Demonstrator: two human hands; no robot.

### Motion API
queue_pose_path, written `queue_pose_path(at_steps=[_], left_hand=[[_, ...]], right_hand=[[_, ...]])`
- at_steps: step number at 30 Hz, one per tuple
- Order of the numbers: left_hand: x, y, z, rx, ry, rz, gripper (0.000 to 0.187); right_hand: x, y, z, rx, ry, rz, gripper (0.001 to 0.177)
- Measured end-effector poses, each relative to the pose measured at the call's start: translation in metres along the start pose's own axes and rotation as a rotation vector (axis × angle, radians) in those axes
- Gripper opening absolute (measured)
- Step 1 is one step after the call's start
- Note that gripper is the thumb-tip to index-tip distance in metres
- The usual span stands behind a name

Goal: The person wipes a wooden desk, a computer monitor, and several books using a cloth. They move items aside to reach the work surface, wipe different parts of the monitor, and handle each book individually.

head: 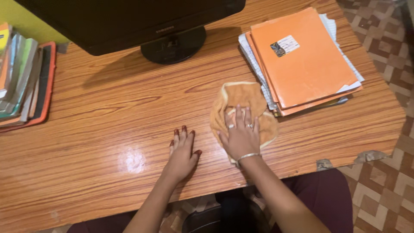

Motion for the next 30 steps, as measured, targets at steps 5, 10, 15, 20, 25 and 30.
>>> queue_pose_path(at_steps=[5,10,15,20,25,30], left_hand=[[0.004,0.005,-0.009,-0.052,0.055,-0.038,0.068],[-0.007,0.009,-0.012,-0.043,-0.179,0.155,0.06],[-0.023,0.005,-0.016,-0.025,-0.392,0.212,0.076],[-0.028,0.006,-0.006,0.049,-0.316,0.132,0.096],[-0.019,0.006,-0.001,0.057,-0.115,0.022,0.099],[-0.019,0.01,-0.004,-0.016,-0.093,-0.05,0.095]], right_hand=[[0.007,-0.039,-0.025,-0.035,0.009,-0.017,0.072],[0.021,-0.05,-0.08,-0.21,0.001,-0.058,0.069],[0.031,-0.026,-0.103,-0.289,0.022,-0.063,0.058],[0.032,0.011,-0.074,-0.116,0.097,-0.113,0.064],[0.007,0.006,-0.01,0.104,-0.006,0.015,0.069],[-0.003,-0.025,0.003,0.228,-0.068,0.083,0.07]])
Point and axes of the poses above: each hand's wrist, its own y-axis towards the middle knuckle, its own x-axis out of the palm, z = x × y, the point moved 10 cm from there along y, towards the middle knuckle, and after that the axes turned 5 degrees about z, right-handed, at the moved point
